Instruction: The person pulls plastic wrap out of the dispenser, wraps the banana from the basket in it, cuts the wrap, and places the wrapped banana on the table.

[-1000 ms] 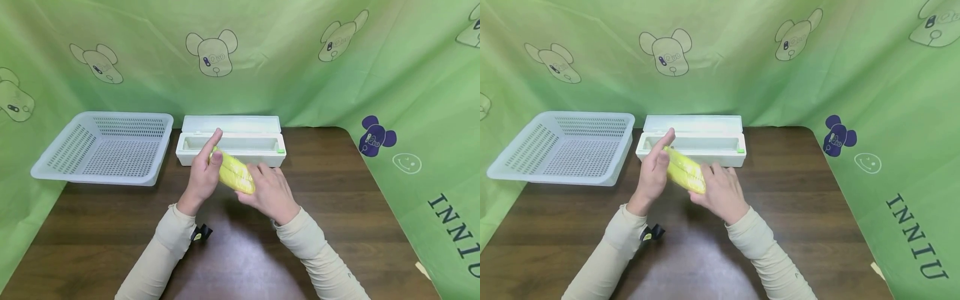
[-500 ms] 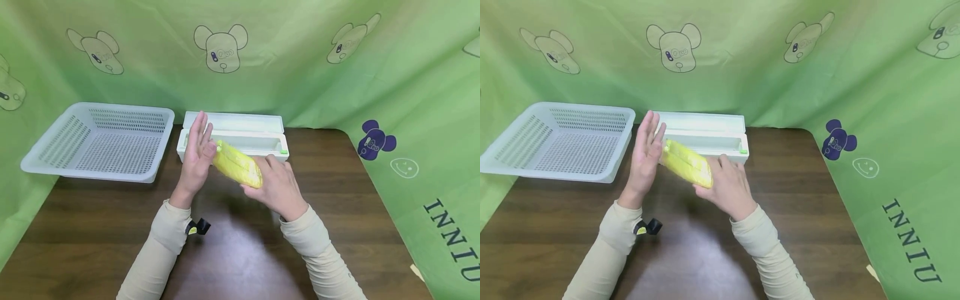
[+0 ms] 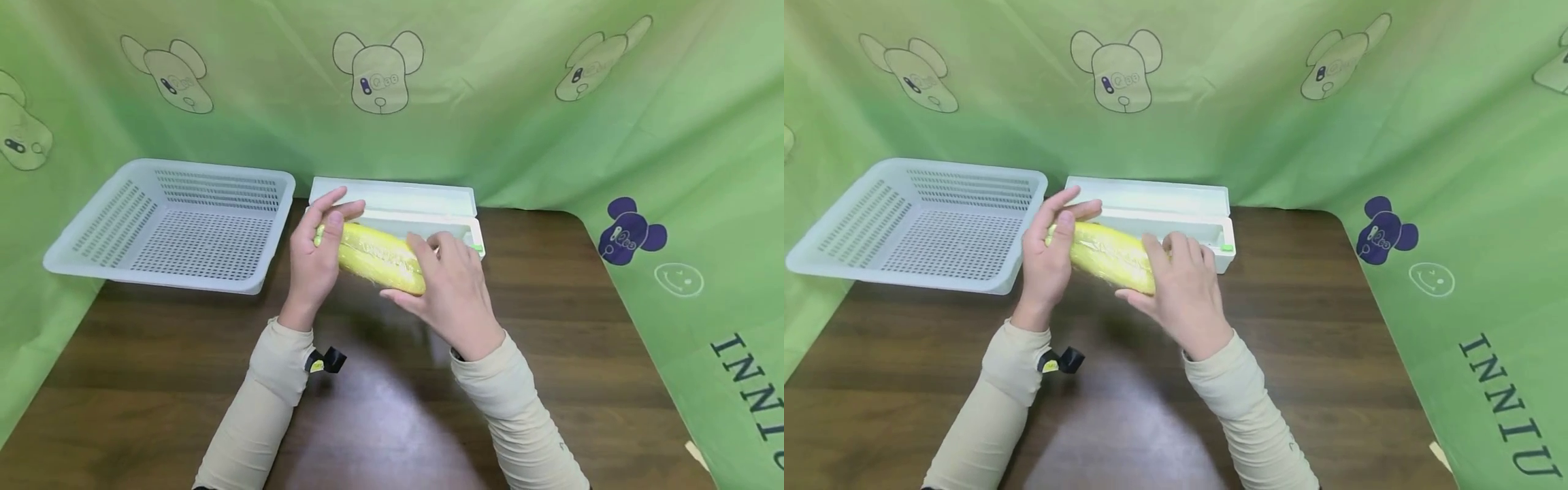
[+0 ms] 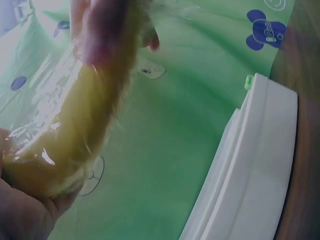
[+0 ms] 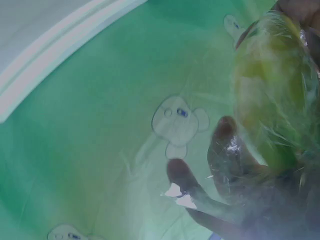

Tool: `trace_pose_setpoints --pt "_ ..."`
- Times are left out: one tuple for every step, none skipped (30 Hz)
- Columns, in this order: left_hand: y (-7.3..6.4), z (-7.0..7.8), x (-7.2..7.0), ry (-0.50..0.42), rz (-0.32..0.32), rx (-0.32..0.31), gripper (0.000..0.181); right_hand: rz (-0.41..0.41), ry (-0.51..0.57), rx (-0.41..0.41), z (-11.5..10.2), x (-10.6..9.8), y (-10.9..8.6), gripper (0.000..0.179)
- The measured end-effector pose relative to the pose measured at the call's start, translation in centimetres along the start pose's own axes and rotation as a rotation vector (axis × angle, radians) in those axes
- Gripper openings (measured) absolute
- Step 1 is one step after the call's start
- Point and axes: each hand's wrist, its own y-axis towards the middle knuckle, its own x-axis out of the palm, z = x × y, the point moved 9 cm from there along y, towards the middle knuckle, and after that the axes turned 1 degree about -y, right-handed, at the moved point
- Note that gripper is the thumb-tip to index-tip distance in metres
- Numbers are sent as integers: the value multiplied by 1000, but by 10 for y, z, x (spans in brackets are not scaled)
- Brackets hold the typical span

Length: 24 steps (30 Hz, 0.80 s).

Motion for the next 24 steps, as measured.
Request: trace_pose_setpoints --pt "1 2 -2 -2 6 18 33 19 17 -13 0 -4 1 91" --pt "1 3 -4 -10 13 35 34 35 41 -24 1 -8 2 94" --pt "2 4 -6 -23 19 49 35 50 71 -36 1 -11 3 96" --pt "1 6 -7 -45 24 57 37 66 106 -48 1 -14 4 99" --pt "1 6 -7 -68 26 62 39 84 145 -60 1 -17 4 100" --pt "1 7 -7 -98 26 65 41 107 186 -73 1 -21 4 101" --pt "0 8 -6 -137 25 63 43 132 229 -87 -1 -24 3 100" --pt "0 8 -5 -183 25 56 44 160 273 -102 -3 -28 3 99" --pt "-1 8 -2 -240 23 47 45 197 315 -118 -5 -32 2 98" --pt "-2 8 0 -303 22 33 44 237 356 -133 -8 -37 1 97" --pt "-3 7 4 -368 19 15 43 280 394 -147 -11 -41 0 95" --pt "-4 7 8 -433 14 -7 42 324 435 -161 -14 -45 -1 92" --pt "-6 6 12 -491 9 -31 41 366 482 -169 -16 -49 -2 88" --pt "-8 5 17 -545 7 -60 40 407 536 -175 -18 -53 -3 84" --pt "-10 3 22 -591 5 -91 40 450 601 -177 -20 -55 -4 80" --pt "-12 1 27 -625 4 -127 39 488 668 -178 -20 -57 -5 75" --pt "-15 -1 33 -651 5 -163 39 527 733 -175 -21 -58 -6 70" --pt "-18 -4 38 -675 5 -200 39 569 795 -167 -20 -59 -8 65" --pt "-21 -7 44 -694 11 -238 39 613 850 -154 -19 -58 -9 62" --pt "-24 -11 49 -710 21 -275 38 659 887 -136 -17 -58 -11 60" --pt "-27 -14 54 -719 32 -309 38 705 916 -110 -14 -57 -13 57" --pt "-30 -18 58 -728 45 -341 37 746 928 -79 -11 -56 -15 51" --pt "-34 -22 62 -732 59 -370 36 786 940 -43 -7 -56 -16 46" --pt "-37 -25 66 -733 73 -396 35 823 950 -9 -3 -55 -18 41"
